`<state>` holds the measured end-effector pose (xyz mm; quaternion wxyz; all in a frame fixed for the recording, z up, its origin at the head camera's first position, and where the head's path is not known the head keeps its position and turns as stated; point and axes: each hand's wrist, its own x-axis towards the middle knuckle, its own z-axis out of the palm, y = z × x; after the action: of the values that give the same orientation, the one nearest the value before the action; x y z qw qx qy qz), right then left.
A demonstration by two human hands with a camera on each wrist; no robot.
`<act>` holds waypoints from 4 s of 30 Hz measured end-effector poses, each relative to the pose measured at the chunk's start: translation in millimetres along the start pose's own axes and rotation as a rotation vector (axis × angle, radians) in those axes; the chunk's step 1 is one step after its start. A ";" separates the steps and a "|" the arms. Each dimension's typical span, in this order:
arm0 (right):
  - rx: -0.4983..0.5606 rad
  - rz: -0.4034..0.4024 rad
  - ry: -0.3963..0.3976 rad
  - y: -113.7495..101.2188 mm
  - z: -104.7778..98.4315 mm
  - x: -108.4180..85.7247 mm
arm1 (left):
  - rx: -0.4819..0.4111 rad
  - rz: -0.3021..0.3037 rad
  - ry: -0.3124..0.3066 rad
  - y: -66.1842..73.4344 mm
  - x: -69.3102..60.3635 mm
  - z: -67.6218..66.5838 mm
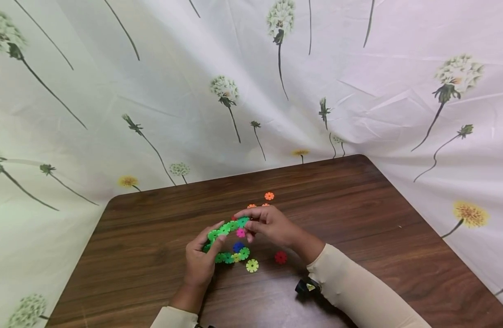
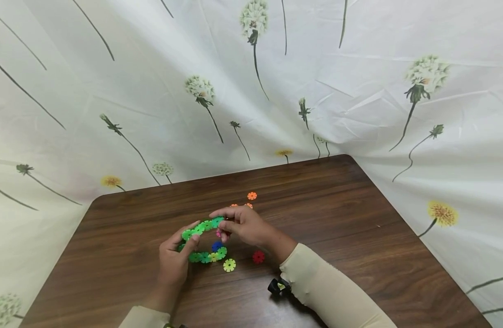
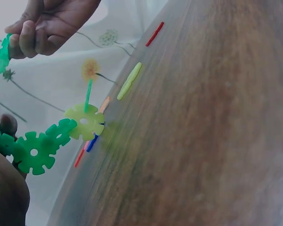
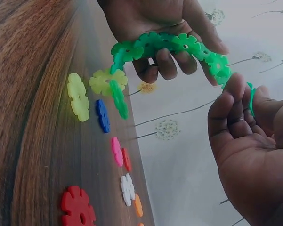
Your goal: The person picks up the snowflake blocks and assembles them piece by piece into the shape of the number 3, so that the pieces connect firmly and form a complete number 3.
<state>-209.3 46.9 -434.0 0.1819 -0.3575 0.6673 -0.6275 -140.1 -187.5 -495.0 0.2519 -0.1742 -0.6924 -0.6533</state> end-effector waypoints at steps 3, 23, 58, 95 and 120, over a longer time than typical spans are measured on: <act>-0.004 -0.002 -0.001 0.2 -1.1 -0.4 | 0.012 0.001 -0.021 0.7 0.6 0.6; -0.009 0.010 -0.014 5.5 -2.0 3.7 | -0.023 -0.160 0.029 6.1 1.1 1.8; -0.423 0.028 0.042 72.1 13.8 15.4 | -0.056 -0.090 0.065 1.3 4.7 -10.5; -0.513 0.070 0.058 65.5 18.6 14.2 | -0.079 -0.078 0.019 -0.5 5.0 -9.3; -0.328 -0.411 0.320 30.0 10.4 6.8 | 0.004 -0.103 0.043 -0.8 3.5 -10.0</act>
<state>-214.2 33.5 -463.1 -0.1164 -0.4060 0.6936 -0.5836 -142.2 -197.8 -493.4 0.2332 -0.1236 -0.6962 -0.6676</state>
